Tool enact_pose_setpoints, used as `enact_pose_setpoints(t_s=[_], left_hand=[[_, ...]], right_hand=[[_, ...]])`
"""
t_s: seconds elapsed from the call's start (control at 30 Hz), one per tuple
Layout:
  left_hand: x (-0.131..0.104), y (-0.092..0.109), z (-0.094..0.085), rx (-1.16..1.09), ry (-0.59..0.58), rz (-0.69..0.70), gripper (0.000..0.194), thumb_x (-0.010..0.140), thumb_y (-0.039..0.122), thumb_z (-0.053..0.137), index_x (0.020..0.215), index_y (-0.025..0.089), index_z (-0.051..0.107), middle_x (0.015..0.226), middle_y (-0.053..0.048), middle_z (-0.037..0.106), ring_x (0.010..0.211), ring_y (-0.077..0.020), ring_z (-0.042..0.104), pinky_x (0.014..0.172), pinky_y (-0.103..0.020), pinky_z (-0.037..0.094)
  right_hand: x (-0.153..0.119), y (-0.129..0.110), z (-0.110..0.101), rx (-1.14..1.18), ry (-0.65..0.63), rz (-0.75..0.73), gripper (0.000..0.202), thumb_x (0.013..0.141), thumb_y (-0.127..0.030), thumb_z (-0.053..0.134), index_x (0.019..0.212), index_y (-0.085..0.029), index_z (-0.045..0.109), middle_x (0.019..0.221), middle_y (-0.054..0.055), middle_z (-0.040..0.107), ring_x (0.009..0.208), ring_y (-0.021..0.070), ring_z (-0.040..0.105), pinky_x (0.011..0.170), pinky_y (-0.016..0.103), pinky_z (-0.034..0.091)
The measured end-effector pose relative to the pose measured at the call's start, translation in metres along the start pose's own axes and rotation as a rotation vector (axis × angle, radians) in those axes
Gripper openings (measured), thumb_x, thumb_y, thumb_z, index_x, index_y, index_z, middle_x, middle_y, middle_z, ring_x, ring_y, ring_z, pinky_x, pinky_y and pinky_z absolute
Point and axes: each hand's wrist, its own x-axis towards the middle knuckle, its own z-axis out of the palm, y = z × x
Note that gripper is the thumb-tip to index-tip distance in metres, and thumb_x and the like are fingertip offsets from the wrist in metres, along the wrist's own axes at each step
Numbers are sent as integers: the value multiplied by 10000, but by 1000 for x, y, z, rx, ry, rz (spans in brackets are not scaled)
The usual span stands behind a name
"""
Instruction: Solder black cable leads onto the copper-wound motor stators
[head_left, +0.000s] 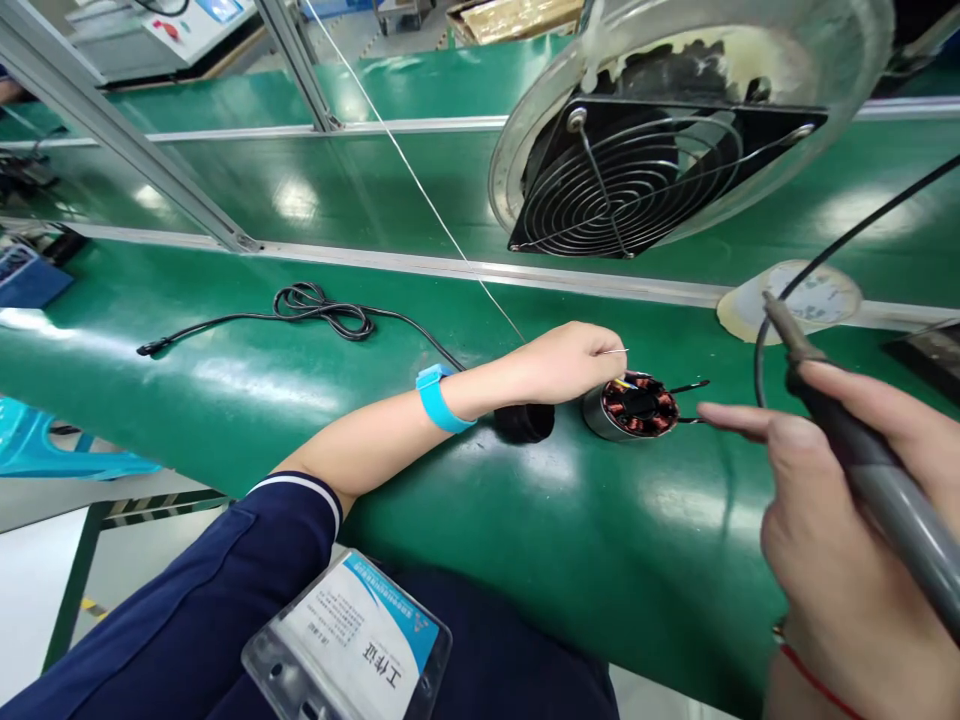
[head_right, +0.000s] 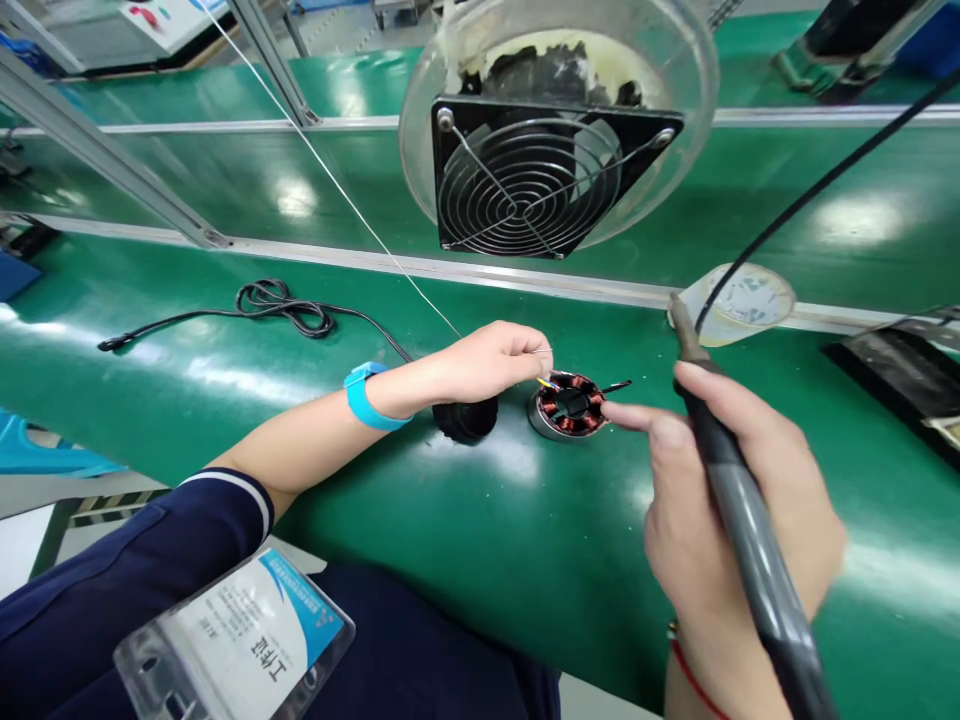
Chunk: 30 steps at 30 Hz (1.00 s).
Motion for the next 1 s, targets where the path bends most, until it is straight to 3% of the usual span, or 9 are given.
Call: enact_pose_setpoints(t_s=[0.17, 0.3, 0.53, 0.67, 0.8, 1.0], left_hand=[[0, 0, 0, 16, 11, 16, 191, 801, 212, 431, 616, 168, 432, 617, 40, 403, 622, -93, 378, 633, -251, 335], [0, -2, 0, 20, 5, 42, 187, 808, 240, 431, 636, 168, 448, 629, 42, 419, 640, -97, 398, 661, -250, 356], [-1, -4, -1, 17, 3, 52, 196, 814, 272, 435, 648, 168, 446, 632, 45, 414, 641, -93, 390, 656, -238, 352], [-1, -3, -2, 24, 6, 61, 175, 812, 251, 430, 661, 167, 455, 648, 42, 446, 649, -94, 401, 658, -236, 357], [-2, -4, -1, 28, 2, 82, 152, 812, 227, 436, 675, 164, 459, 658, 41, 463, 652, -93, 419, 654, -237, 365], [-8, -2, 0, -49, 138, 7, 35, 816, 188, 444, 791, 188, 421, 695, 41, 476, 639, -94, 436, 585, -221, 354]], right_hand=[[18, 12, 12, -64, -205, -142, 417, 854, -365, 622, 1255, -257, 584, 1004, 39, 728, 1098, 223, 623, 897, 356, 489], [5, 26, 33, 0, -125, -193, 480, 841, -306, 611, 1300, -195, 524, 1091, 87, 705, 1161, 253, 582, 971, 437, 436], [-10, 32, 43, 15, -118, -176, 423, 868, -299, 577, 1275, -197, 526, 1035, 79, 712, 1114, 266, 596, 974, 496, 434], [-14, 30, 48, 21, -2, -290, 504, 836, -270, 630, 1314, -226, 475, 1051, 75, 698, 1089, 271, 590, 975, 506, 417], [-16, 23, 54, -38, -16, -404, 503, 841, -224, 621, 1313, -260, 452, 960, 44, 701, 1012, 266, 589, 927, 491, 417], [-14, 19, 56, 32, -26, -331, 379, 884, -246, 583, 1250, -286, 493, 864, -9, 692, 924, 207, 609, 924, 433, 426]])
